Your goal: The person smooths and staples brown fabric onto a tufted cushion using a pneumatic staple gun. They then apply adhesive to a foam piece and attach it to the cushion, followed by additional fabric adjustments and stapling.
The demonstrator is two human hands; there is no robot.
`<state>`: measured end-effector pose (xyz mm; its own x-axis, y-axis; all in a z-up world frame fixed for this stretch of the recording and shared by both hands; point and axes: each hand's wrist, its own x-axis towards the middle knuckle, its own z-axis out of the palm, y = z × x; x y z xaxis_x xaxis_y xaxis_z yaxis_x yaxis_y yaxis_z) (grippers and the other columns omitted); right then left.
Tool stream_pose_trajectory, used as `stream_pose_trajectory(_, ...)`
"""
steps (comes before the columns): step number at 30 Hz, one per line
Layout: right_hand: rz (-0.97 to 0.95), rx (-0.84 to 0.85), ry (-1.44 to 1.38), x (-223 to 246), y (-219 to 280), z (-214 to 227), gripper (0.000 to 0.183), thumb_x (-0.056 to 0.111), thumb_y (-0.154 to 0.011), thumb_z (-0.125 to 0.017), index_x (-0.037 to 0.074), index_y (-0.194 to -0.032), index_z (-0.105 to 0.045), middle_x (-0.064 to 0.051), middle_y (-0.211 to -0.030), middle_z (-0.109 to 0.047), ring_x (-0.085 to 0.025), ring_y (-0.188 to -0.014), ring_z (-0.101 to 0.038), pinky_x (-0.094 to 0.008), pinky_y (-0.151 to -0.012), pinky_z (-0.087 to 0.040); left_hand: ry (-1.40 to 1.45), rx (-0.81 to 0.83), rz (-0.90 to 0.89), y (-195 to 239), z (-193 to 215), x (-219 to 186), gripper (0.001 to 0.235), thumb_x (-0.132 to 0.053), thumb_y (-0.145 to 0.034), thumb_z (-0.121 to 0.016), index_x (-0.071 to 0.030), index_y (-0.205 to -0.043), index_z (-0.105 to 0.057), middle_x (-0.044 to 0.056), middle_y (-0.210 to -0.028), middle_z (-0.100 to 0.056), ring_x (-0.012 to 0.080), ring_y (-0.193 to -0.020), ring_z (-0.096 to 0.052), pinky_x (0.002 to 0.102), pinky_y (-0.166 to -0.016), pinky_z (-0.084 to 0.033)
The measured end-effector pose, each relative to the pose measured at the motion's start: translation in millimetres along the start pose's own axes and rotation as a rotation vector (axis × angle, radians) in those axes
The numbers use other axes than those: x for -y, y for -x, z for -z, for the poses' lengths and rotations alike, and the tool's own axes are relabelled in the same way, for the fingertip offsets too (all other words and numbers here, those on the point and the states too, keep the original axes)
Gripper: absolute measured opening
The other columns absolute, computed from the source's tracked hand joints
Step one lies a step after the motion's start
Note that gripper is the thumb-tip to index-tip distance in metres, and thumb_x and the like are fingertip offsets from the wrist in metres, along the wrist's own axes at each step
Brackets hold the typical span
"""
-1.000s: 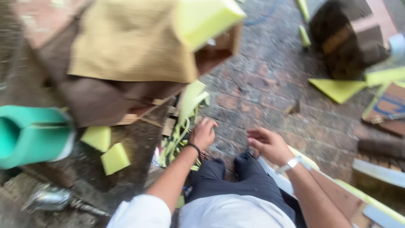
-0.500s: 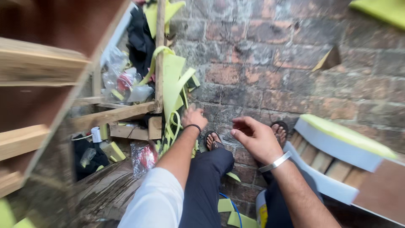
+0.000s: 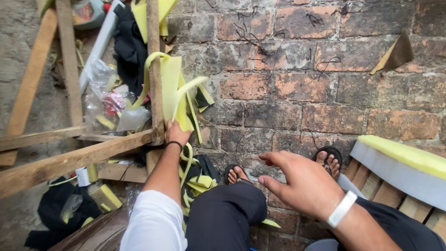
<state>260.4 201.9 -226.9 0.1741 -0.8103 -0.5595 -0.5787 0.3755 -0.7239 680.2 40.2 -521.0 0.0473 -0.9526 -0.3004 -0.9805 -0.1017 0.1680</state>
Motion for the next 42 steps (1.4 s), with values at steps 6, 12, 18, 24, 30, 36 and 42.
stream_pose_trajectory(6, -0.049, -0.202, -0.417, -37.2, 8.5, -18.3, 0.047, 0.032, -0.088, -0.071, 0.008, -0.128, -0.067, -0.009, -0.118, -0.077, -0.02, -0.109, -0.074, -0.034, -0.093, -0.056, 0.323, -0.357, -0.298, 40.2, 98.3, -109.5, 0.017, -0.002, -0.088, -0.07, -0.009, -0.1, -0.079, 0.013, -0.109, -0.075, 0.0321, -0.101, -0.072, 0.037, -0.091, -0.056)
stream_pose_trajectory(12, -0.122, -0.396, -0.791, -17.6, 93.4, 24.4, 0.046, 0.02, -0.086, -0.077, 0.005, -0.128, -0.067, -0.007, -0.117, -0.077, -0.016, -0.108, -0.072, -0.03, -0.094, -0.057, 0.531, -0.078, -0.516, 119.0, 260.2, -288.7, 0.019, 0.004, -0.085, -0.065, -0.008, -0.093, -0.078, 0.01, -0.097, -0.076, 0.0258, -0.093, -0.074, 0.033, -0.083, -0.057)
stream_pose_trajectory(18, -0.026, -0.608, -0.787, 18.4, 175.8, 123.6, 0.07, 0.016, -0.079, -0.08, 0.008, -0.144, -0.054, -0.01, -0.134, -0.067, -0.022, -0.117, -0.067, -0.034, -0.094, -0.057, 0.689, 0.277, -0.696, 185.8, 372.3, -418.6, 0.029, 0.013, -0.08, -0.055, -0.004, -0.091, -0.077, 0.007, -0.094, -0.077, 0.0173, -0.088, -0.074, 0.03, -0.083, -0.059)
stream_pose_trajectory(24, -0.161, -0.874, -0.616, 41.2, 242.5, 240.3, 0.099, 0.018, -0.072, -0.088, 0.006, -0.153, -0.033, -0.02, -0.143, -0.051, -0.03, -0.126, -0.055, -0.039, -0.094, -0.053, 1.039, 0.572, -0.622, 208.6, 468.6, -510.4, 0.027, 0.016, -0.085, -0.056, -0.001, -0.096, -0.073, 0.004, -0.095, -0.074, 0.0131, -0.091, -0.068, 0.029, -0.085, -0.057)
stream_pose_trajectory(30, -0.032, -0.593, -1.218, 64.1, 277.2, 329.6, 0.065, 0.018, -0.082, -0.078, 0.0, -0.14, -0.055, -0.02, -0.129, -0.069, -0.029, -0.113, -0.068, -0.039, -0.088, -0.06, 1.436, 0.535, -0.293, 225.7, 511.2, -573.4, 0.015, 0.009, -0.092, -0.064, -0.003, -0.1, -0.07, 0.003, -0.094, -0.072, 0.0154, -0.084, -0.067, 0.032, -0.078, -0.058)
stream_pose_trajectory(36, -0.14, -0.595, -1.198, 106.6, 281.2, 394.3, 0.042, 0.005, -0.089, -0.067, 0.002, -0.131, -0.063, -0.019, -0.11, -0.074, -0.026, -0.088, -0.074, -0.041, -0.077, -0.063, 0.995, 0.222, -0.177, 209.9, 555.5, -580.1, 0.024, 0.0, -0.087, -0.071, -0.005, -0.11, -0.072, 0.011, -0.112, -0.068, 0.0234, -0.097, -0.066, 0.037, -0.087, -0.055)
stream_pose_trajectory(42, -0.073, -0.639, -1.101, 158.3, 191.1, 465.0, 0.05, -0.001, -0.088, -0.068, 0.001, -0.136, -0.053, -0.017, -0.113, -0.072, -0.023, -0.091, -0.074, -0.04, -0.08, -0.063, 0.641, 0.298, -0.749, 209.3, 594.8, -614.4, 0.066, -0.029, -0.075, -0.086, -0.011, -0.134, -0.06, 0.016, -0.134, -0.063, 0.0316, -0.125, -0.062, 0.041, -0.108, -0.049)
